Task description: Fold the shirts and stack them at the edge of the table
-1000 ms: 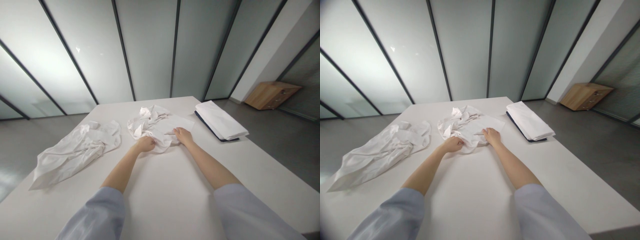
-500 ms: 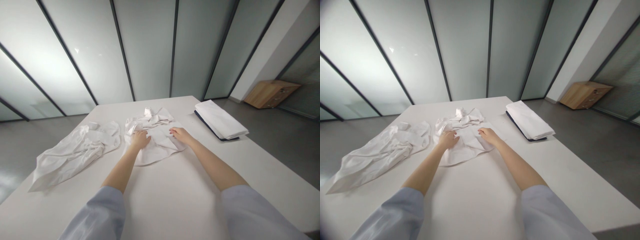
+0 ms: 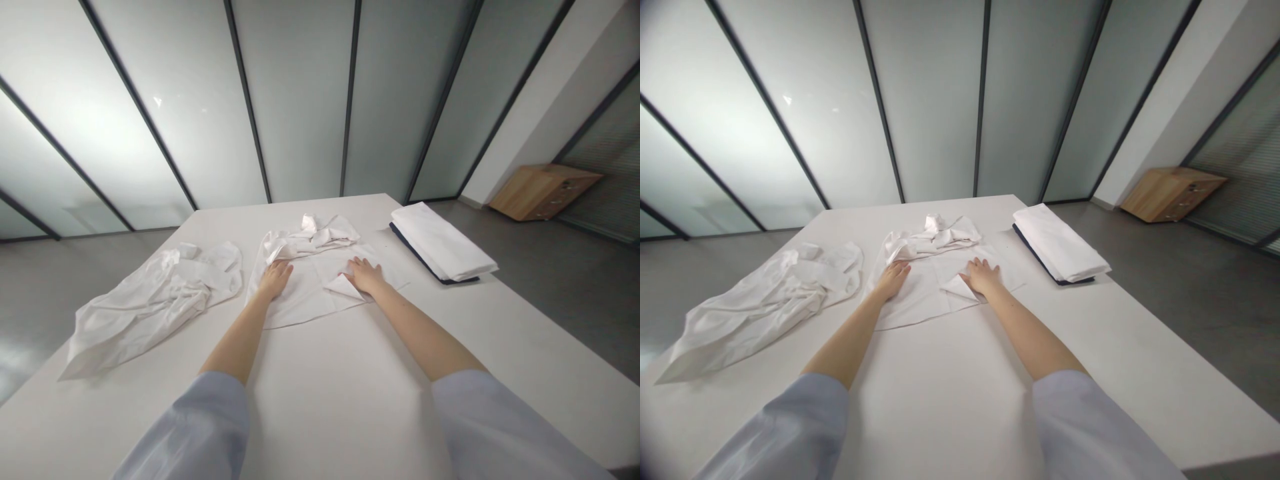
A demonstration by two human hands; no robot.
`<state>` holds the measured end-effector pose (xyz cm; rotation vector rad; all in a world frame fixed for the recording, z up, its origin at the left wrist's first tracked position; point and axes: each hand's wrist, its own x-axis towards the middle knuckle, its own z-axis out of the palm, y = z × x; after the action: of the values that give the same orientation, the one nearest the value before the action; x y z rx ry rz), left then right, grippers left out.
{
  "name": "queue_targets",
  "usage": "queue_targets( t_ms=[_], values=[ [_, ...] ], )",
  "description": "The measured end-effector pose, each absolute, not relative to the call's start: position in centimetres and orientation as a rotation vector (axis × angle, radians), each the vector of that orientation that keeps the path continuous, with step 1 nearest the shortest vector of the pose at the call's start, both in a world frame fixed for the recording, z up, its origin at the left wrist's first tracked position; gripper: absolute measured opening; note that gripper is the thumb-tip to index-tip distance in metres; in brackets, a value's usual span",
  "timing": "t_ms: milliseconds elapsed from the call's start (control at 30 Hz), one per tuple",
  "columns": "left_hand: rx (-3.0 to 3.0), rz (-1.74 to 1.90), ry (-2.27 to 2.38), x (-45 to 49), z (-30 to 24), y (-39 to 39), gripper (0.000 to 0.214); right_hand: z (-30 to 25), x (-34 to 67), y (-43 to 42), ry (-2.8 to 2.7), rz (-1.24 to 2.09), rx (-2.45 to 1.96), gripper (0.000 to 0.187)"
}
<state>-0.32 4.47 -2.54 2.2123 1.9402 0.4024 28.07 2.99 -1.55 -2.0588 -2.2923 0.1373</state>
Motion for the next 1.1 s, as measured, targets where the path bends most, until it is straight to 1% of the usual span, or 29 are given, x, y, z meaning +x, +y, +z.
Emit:
queue_targets(
  t_ms=[100,233,367,467,567,667,800,900,967,1000,1100],
  values=[
    [2.163,0.250,2.098,-0.6,-2.6,4.2,0.058,-0.1,28.2,2.4,-2.370,0.076,-2.099,0.050],
    [2.186,0.045,2.106,0.0,-2.2,3.3,0.069,1.7,28.7,2.0,-2.400,0.088,-2.098,0.045],
    [2.216,0.015,2.066,0.3,-1.1,2.5,0.065,2.4,29.2,2.5,-2.322,0.148,-2.068,0.043],
    [2.203,0.013,2.054,0.2,-0.4,2.5,0.062,1.2,29.7,2.9,-2.369,0.112,-1.928,0.039],
    [2.186,0.078,2.106,0.0,-0.2,2.7,0.060,-0.8,30.0,3.1,-2.455,0.079,-1.755,0.044],
    [2.196,0.190,2.183,-0.1,-0.5,2.8,0.057,-1.9,30.1,3.1,-2.459,0.107,-1.750,0.048],
    [2.212,0.300,2.241,-0.4,-0.8,2.6,0.049,-1.1,29.7,2.7,-2.448,0.059,-1.799,0.039],
    [2.209,0.365,2.259,-0.7,-0.9,2.6,0.043,-0.2,29.3,2.5,-2.333,0.063,-1.884,0.032],
    [2.160,0.459,2.276,-0.9,-1.1,2.7,0.046,-0.2,29.1,2.4,-2.222,0.070,-1.924,0.032],
    [2.129,0.531,2.284,-1.0,-1.2,2.8,0.052,-0.3,29.1,2.4,-2.170,0.069,-1.935,0.034],
    [2.096,0.740,2.253,-1.1,-1.6,3.1,0.072,-0.9,29.2,2.7,-2.010,0.069,-1.990,0.054]
  ],
)
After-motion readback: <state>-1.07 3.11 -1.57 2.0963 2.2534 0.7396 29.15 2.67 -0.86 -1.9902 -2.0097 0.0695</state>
